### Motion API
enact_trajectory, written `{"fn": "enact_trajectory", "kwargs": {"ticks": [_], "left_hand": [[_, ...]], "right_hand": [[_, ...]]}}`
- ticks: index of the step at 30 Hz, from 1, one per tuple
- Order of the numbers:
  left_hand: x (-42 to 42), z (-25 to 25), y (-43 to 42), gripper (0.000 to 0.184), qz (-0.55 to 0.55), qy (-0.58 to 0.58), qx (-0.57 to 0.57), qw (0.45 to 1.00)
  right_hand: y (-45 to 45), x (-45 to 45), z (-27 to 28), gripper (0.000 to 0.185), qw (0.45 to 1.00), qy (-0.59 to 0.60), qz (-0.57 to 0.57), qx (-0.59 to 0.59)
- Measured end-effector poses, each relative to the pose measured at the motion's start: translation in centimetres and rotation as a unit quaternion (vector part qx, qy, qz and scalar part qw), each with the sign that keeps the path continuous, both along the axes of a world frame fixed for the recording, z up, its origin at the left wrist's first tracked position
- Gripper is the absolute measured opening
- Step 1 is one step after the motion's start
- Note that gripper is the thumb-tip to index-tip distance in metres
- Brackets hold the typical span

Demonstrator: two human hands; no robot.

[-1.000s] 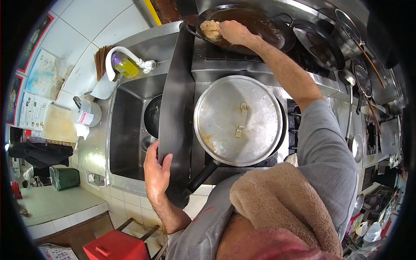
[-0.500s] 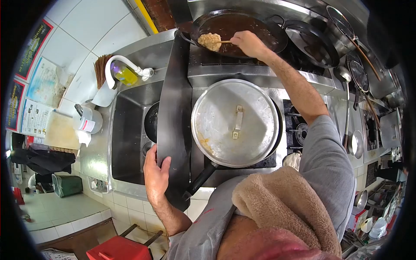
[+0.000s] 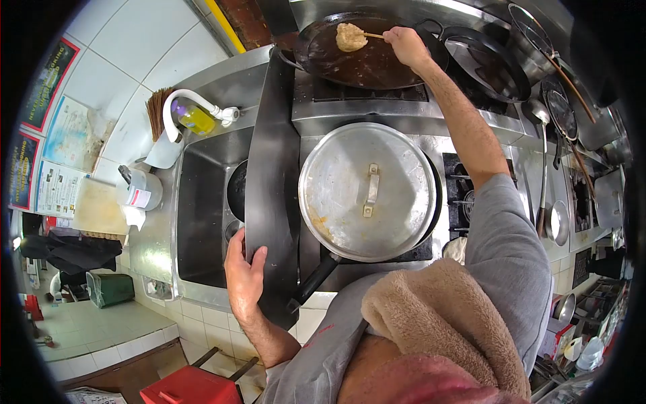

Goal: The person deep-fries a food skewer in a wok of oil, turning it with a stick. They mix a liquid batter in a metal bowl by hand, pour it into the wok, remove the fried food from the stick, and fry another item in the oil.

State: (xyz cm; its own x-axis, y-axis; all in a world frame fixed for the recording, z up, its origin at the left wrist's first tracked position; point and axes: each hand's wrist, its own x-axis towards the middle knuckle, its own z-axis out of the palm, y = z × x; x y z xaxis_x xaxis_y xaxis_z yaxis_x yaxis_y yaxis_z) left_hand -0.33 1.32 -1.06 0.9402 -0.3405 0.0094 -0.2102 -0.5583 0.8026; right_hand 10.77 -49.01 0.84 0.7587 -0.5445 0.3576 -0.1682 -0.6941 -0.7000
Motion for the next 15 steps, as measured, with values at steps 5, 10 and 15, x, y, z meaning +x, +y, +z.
{"fn": "enact_trajectory", "kwargs": {"ticks": [5,10,15], "left_hand": [[0.0,0.2,-0.1,0.044,-0.005,0.029,-0.001,1.000],[-0.2,0.5,-0.2,0.045,0.002,0.034,0.000,0.999],[-0.2,0.3,-0.2,0.042,0.009,0.004,-0.018,1.000]], "right_hand": [[0.8,0.3,-0.6,0.028,0.987,0.061,-0.027,-0.144],[2.4,-0.7,-1.4,0.023,0.969,0.117,-0.013,-0.216],[3.9,-2.8,-1.5,0.019,0.968,0.123,0.014,-0.217]]}}
